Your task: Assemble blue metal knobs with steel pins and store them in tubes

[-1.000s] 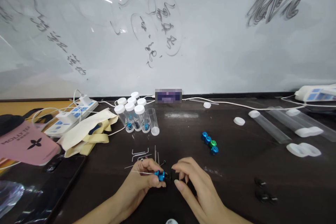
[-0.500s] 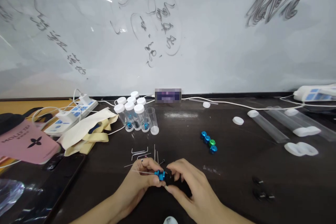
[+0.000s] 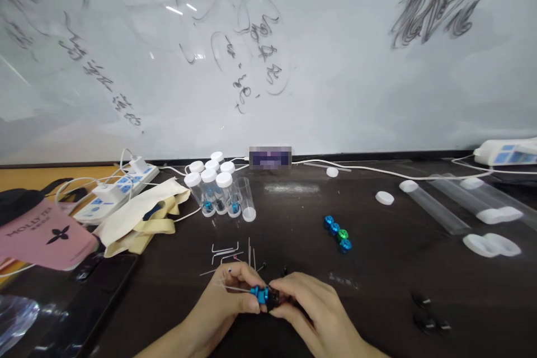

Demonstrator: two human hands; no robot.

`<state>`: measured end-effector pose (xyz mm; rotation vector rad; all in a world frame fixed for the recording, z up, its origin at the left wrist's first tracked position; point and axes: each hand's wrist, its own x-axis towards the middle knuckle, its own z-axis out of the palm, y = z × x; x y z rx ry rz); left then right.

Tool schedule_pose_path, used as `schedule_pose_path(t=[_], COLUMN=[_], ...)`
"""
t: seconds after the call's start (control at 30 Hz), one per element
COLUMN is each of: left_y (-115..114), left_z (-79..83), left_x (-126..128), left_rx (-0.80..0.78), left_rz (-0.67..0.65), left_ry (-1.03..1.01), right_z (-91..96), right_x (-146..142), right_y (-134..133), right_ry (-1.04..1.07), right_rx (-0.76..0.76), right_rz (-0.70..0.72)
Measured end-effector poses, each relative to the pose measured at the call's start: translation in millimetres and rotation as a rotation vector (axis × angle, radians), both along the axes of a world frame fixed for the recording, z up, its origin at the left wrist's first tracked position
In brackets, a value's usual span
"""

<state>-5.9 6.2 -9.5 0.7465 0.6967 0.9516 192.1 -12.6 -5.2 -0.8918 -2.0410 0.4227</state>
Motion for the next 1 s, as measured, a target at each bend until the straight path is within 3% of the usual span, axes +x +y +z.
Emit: schedule_pose_path(t=[0.37,1.0], left_y=[1.4,0.0], left_z=[2.1,4.9], left_x=[-1.1,-2.4], left_rx=[-0.021,-0.050], left_rz=[0.003,0.019], left_ry=[-0.052,-0.034], right_z=[-1.2,0.0], right_x=[-0.9,-0.9], right_y=[-1.1,0.2], right_ry=[0.040,0.033], right_rx=[-0.093,-0.059], right_rz=[0.027,0.000])
